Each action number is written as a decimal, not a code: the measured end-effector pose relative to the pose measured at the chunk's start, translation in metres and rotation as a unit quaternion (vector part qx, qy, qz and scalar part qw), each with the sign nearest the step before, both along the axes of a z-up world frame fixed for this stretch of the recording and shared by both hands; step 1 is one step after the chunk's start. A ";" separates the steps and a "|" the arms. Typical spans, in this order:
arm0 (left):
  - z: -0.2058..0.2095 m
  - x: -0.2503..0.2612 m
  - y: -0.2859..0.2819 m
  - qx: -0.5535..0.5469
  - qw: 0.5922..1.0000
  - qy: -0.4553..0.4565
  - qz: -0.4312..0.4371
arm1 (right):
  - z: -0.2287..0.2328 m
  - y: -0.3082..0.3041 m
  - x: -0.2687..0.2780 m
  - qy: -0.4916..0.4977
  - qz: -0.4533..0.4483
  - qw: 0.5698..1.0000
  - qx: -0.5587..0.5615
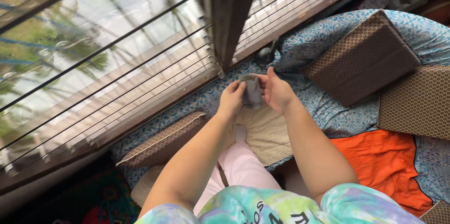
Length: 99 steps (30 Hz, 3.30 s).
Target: The person cleans a glass window pane using a spray bottle and a cloth. They spray the glass and wipe it repeatedly with the cloth, moving across different sections of the window.
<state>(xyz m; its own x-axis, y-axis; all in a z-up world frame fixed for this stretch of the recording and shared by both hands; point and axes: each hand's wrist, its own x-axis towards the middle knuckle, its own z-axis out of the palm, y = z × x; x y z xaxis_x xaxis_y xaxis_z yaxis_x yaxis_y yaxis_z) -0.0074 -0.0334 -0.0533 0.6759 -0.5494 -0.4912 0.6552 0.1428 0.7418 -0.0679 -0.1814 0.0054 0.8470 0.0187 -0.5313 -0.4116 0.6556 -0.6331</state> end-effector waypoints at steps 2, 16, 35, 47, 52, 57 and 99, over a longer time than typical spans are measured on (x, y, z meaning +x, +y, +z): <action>-0.013 0.002 -0.010 0.011 0.999 0.040 0.029 | -0.033 -0.034 0.002 -0.018 -0.011 0.998 0.058; -0.026 0.028 -0.029 0.048 0.992 0.089 0.070 | -0.237 -0.115 0.084 0.065 -0.134 0.806 -0.573; 0.074 0.001 0.094 0.347 0.772 -0.500 -0.183 | -0.025 0.100 0.001 -0.101 0.045 0.855 -0.506; 0.094 -0.001 0.244 0.350 0.799 -0.476 -0.110 | 0.040 0.221 0.027 -0.360 0.246 0.769 -0.467; 0.106 0.011 0.268 0.328 0.776 -0.516 -0.157 | 0.026 0.256 0.034 -0.404 0.177 0.795 -0.418; 0.119 0.027 0.282 0.303 0.782 -0.504 -0.208 | 0.009 0.264 0.029 -0.355 0.088 0.868 -0.336; 0.068 0.079 0.266 0.317 0.882 -0.229 0.264 | -0.004 0.246 0.116 -0.101 0.188 0.840 -0.499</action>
